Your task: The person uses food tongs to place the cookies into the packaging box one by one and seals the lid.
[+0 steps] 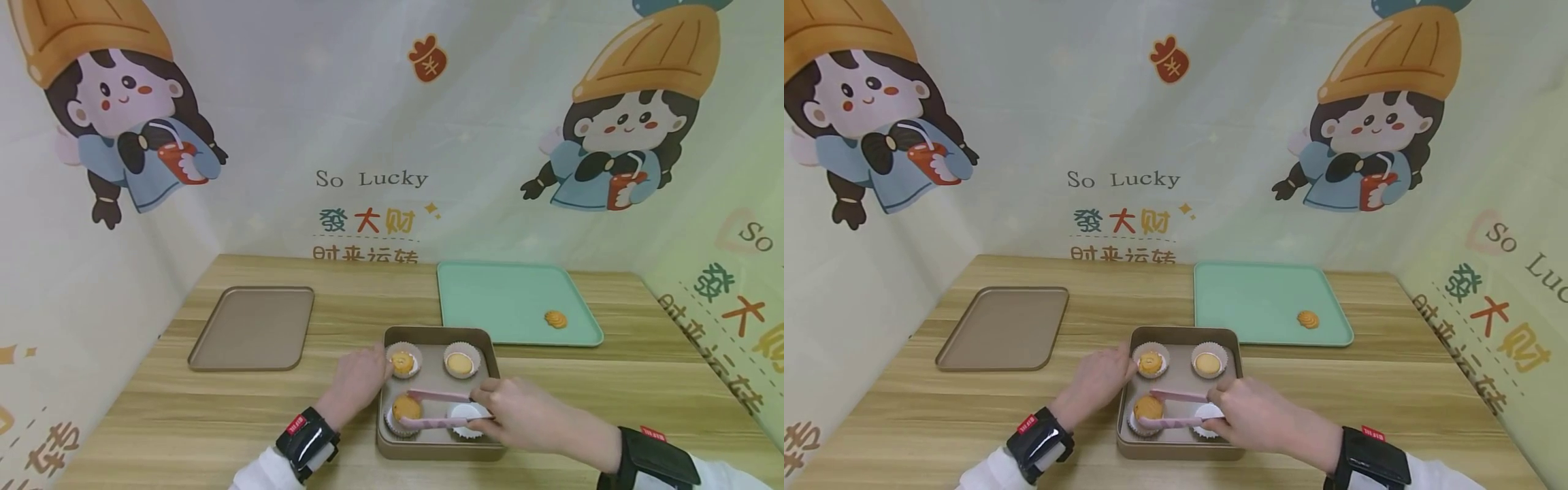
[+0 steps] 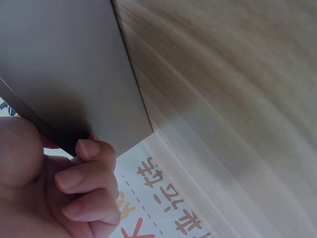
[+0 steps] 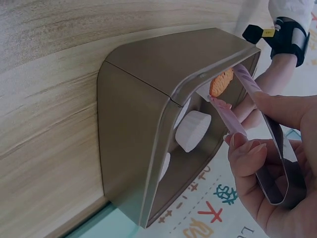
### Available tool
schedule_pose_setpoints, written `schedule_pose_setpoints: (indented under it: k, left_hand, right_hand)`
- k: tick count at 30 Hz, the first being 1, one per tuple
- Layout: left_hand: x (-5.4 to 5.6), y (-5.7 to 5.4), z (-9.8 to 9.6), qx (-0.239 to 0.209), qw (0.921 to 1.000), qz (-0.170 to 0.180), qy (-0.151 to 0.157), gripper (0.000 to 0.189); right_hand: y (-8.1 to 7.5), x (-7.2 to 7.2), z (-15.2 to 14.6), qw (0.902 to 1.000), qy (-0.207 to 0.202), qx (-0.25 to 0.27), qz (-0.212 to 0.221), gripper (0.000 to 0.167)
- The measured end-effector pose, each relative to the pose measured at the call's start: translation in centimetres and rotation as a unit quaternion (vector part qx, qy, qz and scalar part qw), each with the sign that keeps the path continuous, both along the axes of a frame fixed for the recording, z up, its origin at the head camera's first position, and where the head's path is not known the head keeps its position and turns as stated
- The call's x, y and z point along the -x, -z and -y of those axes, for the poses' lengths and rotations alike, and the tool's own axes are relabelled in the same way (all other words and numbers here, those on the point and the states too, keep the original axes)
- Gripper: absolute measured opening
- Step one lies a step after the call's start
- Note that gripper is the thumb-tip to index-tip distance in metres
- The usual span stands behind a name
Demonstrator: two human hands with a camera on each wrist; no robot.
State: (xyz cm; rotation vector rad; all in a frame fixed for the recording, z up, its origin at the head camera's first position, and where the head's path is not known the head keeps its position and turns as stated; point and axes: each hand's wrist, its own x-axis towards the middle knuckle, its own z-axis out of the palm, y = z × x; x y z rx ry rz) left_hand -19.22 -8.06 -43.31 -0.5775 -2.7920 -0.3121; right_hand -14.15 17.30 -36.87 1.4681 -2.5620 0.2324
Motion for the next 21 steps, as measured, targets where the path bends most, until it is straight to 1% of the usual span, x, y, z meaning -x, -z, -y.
schedule_pose_setpoints:
  k: [5,9,11,13,15,16,17,19,21]
  left_hand:
    - [0.1,0.1,-0.1,-0.009,1.0000,0.003,0.002,0.024]
    - [0.0,0.1,-0.1,-0.009,1.0000,0.000,0.003,0.025]
    - [0.0,0.1,-0.2,-0.010,0.9999,0.003,0.001,0.025]
    - [0.0,0.1,-0.2,-0.012,0.9999,0.007,-0.001,0.025]
    - [0.0,0.1,-0.2,-0.014,0.9999,0.010,-0.003,0.024]
    - [0.1,0.1,-0.2,-0.015,0.9998,0.012,-0.003,0.024]
    - [0.1,0.1,-0.1,-0.015,0.9998,0.012,-0.003,0.024]
    - [0.1,0.2,-0.1,-0.018,0.9998,0.008,-0.002,0.025]
    - [0.1,0.2,0.0,-0.016,0.9999,-0.002,0.000,0.025]
  right_hand:
    - [0.5,0.1,0.1,1.0000,0.005,-0.001,0.004,0.025]
    - [0.5,0.2,-0.1,0.9998,0.001,0.021,0.007,0.026]
    - [0.1,0.2,-0.4,0.9990,0.002,0.037,0.026,0.023]
    - [-0.4,0.2,-0.7,0.9973,0.014,0.049,0.053,0.023]
    - [-1.1,0.4,-1.1,0.9948,0.037,0.063,0.071,0.026]
    - [-1.4,0.6,-1.4,0.9938,0.050,0.070,0.071,0.028]
    - [-1.6,0.9,-1.7,0.9927,0.067,0.077,0.064,0.031]
    - [-2.2,1.7,-2.4,0.9889,0.115,0.084,0.042,0.028]
    - [-2.7,2.6,-3.2,0.9816,0.170,0.083,0.022,0.026]
